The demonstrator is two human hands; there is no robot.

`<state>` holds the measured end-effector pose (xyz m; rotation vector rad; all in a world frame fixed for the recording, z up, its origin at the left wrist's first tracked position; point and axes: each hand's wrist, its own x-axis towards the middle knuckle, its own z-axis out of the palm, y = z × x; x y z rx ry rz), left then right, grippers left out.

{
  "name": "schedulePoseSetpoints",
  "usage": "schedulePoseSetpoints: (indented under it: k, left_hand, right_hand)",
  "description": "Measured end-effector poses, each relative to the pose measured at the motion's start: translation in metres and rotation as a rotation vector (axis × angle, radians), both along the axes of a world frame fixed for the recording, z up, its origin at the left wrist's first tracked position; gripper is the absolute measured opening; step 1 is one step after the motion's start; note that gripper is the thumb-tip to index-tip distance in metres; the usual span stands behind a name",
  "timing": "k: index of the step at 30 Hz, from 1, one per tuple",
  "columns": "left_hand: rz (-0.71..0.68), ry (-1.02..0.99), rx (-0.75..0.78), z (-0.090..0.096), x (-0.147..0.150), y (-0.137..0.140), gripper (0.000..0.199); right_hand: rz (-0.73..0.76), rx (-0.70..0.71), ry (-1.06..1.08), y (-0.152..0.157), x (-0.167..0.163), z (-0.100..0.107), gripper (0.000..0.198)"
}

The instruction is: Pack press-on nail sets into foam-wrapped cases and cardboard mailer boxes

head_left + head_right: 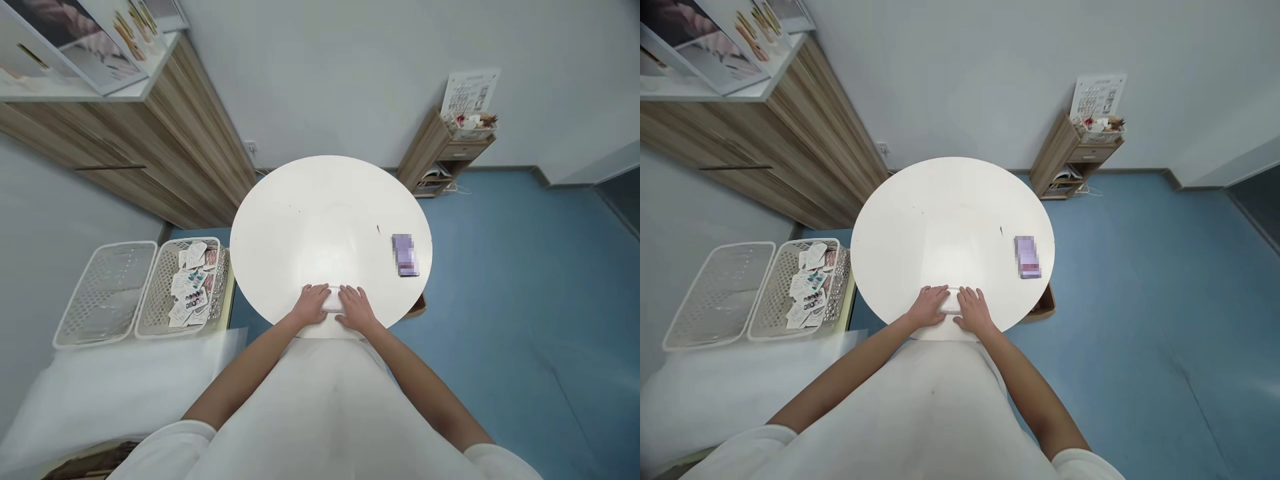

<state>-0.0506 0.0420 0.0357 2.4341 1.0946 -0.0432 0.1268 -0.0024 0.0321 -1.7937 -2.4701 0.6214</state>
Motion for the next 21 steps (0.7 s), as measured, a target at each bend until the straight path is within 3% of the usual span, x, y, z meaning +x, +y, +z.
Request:
schedulePoseSetpoints:
  k: [3,11,18,21]
  left_hand:
    - [-0.002,0.003,-0.012,0.006,-0.002,-0.006,0.050]
    - [0.035,-0.040,-0.121,0.011,-0.016,-0.035,0.033]
    - [0.124,-0.055,-0.178,0.015,-0.025,-0.018,0.037]
    - [0.174,-0.100,-0.202,0.012,-0.034,-0.008,0.028]
  right_hand:
    - [-0.009,-0.011,-0.029,-0.009,-0.005,0.002,0.058]
    - [-0.042,-0.093,0.032,-0.028,-0.011,0.004,0.026]
    - [-0.104,-0.188,0.178,-0.004,-0.001,0.011,0.019]
    - [-0.126,-0.228,0.238,0.005,0.002,0.012,0.020]
